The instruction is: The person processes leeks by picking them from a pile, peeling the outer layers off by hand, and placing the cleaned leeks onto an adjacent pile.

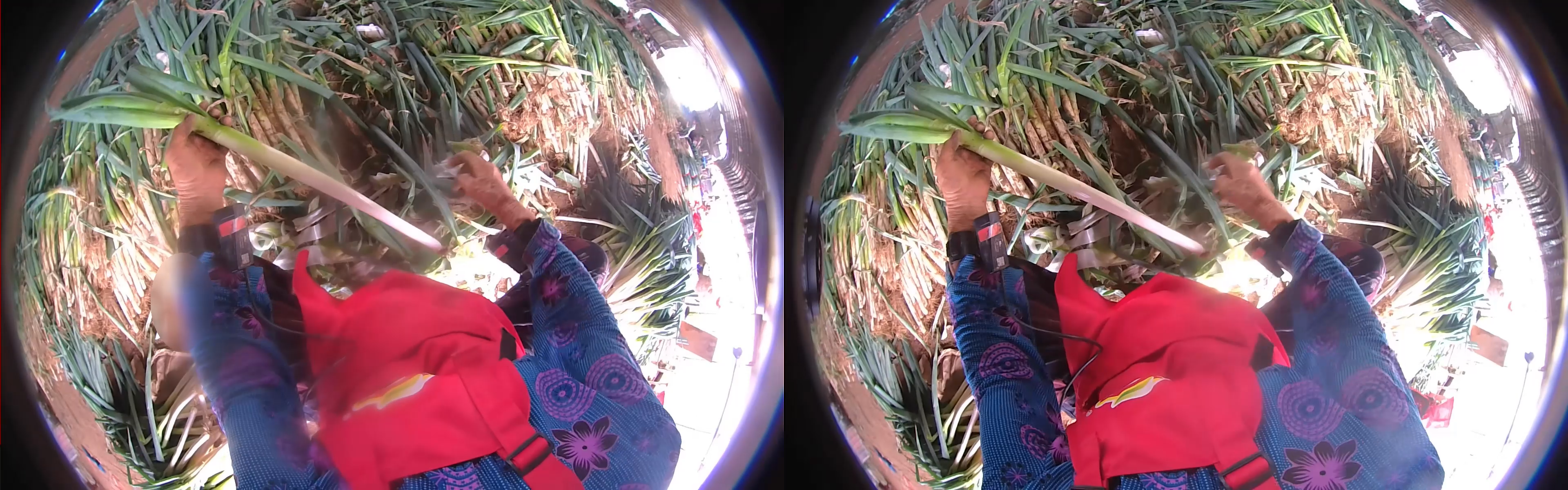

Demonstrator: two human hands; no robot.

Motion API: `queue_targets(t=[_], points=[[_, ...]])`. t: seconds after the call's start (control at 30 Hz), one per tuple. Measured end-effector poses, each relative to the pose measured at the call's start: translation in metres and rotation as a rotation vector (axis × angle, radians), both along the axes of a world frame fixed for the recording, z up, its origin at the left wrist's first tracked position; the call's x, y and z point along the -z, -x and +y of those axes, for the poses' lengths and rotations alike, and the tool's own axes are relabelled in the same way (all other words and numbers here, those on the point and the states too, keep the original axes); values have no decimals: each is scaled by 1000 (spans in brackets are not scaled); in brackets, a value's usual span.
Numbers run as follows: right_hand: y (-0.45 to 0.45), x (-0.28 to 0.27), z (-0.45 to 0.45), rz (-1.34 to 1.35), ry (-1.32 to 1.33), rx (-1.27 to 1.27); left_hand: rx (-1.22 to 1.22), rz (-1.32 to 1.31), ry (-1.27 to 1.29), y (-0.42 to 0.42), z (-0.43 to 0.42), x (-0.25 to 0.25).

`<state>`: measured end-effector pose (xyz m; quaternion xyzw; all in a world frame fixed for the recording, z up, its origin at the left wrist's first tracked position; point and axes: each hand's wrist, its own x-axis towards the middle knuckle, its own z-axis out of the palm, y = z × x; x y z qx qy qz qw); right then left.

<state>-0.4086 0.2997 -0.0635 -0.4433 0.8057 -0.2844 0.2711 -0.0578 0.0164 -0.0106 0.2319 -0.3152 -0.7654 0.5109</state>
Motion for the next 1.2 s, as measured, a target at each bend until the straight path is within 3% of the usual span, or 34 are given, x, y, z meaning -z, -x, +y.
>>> queue_targets(t=[0.03, 0.2, 0.3, 0.7, 1.2], points=[[-28, -24, -8, -279, -103, 16, -7, -24, -23, 2, -1, 0], [-102, -43, -42, -160, 63, -345, 8, -4, -47, 11, 1, 2], [-119, -52, -54, 45, 34, -501, -25, -15, -63, 13, 2, 2], [-138, -29, -66, 433, 83, -621, -134, -128, -78, 21, 10, -3], [-151, -19, -67, 461, 110, -587, -207, -131, -106, 21, 11, -1]])
